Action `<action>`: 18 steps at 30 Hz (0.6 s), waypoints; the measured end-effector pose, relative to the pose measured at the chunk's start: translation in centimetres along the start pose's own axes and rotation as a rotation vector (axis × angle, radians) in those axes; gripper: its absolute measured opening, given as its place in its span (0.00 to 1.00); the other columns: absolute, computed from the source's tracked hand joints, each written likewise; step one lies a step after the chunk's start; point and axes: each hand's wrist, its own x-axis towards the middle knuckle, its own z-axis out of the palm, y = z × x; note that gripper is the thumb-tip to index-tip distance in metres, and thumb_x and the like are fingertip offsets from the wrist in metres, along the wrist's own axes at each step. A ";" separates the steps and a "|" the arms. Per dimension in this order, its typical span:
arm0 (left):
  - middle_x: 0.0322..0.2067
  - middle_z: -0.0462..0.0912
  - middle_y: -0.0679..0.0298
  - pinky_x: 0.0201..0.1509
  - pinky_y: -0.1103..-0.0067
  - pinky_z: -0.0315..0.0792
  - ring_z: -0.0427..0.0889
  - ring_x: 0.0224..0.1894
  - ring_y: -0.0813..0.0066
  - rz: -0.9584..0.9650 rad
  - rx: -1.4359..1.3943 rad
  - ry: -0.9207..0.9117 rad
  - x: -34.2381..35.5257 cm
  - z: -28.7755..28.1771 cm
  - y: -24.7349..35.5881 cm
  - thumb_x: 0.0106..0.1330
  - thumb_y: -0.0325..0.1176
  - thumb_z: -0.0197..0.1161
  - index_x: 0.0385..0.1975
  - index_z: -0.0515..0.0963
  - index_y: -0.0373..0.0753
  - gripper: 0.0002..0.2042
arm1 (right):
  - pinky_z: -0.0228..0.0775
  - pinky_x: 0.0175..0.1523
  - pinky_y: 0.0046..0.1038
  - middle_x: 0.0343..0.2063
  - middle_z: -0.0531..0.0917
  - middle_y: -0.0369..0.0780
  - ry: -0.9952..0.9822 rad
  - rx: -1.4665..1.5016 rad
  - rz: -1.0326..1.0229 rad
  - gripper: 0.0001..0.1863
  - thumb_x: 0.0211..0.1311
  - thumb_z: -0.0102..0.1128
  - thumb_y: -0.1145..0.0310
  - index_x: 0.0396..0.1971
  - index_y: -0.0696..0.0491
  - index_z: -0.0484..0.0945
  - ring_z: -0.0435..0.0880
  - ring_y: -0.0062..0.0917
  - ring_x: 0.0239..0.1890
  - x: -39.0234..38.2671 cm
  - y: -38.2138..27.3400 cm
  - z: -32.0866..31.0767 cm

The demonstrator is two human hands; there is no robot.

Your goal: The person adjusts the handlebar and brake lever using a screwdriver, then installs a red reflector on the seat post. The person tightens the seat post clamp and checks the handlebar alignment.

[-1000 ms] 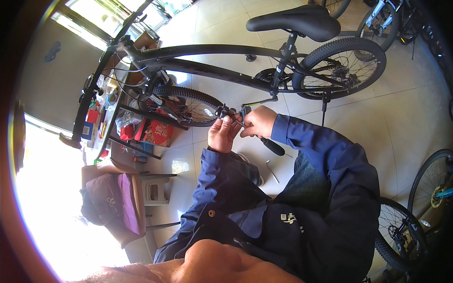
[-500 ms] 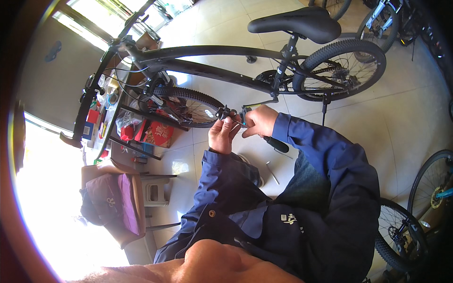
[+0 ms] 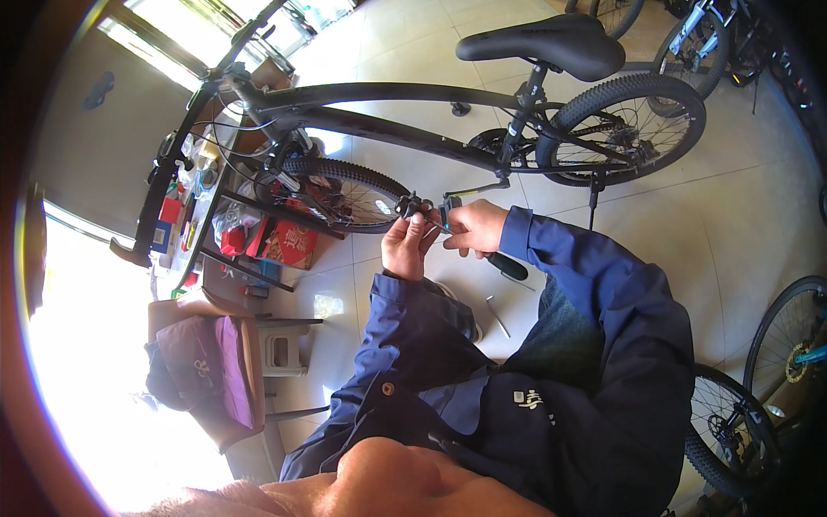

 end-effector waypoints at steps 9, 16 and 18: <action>0.47 0.88 0.59 0.55 0.74 0.84 0.88 0.48 0.71 -0.003 0.014 0.038 0.1 0.0 0.0 0.79 0.35 0.62 0.56 0.80 0.35 0.13 | 0.82 0.30 0.26 0.26 0.88 0.38 0.047 -0.204 -0.114 0.11 0.66 0.71 0.66 0.32 0.58 0.83 0.87 0.22 0.21 0.3 -0.1 -0.3; 0.47 0.88 0.59 0.54 0.74 0.84 0.88 0.48 0.71 0.043 -0.015 -0.049 -0.1 0.1 0.0 0.78 0.35 0.62 0.56 0.81 0.36 0.13 | 0.82 0.30 0.25 0.25 0.88 0.38 0.008 0.283 -0.085 0.11 0.64 0.72 0.66 0.31 0.59 0.83 0.87 0.22 0.21 0.3 -0.2 0.1; 0.47 0.88 0.59 0.54 0.74 0.84 0.88 0.48 0.71 0.022 -0.017 0.019 -0.1 0.2 0.0 0.78 0.35 0.62 0.56 0.81 0.36 0.13 | 0.81 0.30 0.24 0.26 0.88 0.39 0.009 0.163 -0.057 0.11 0.63 0.73 0.66 0.35 0.59 0.84 0.87 0.21 0.23 0.4 0.0 -0.2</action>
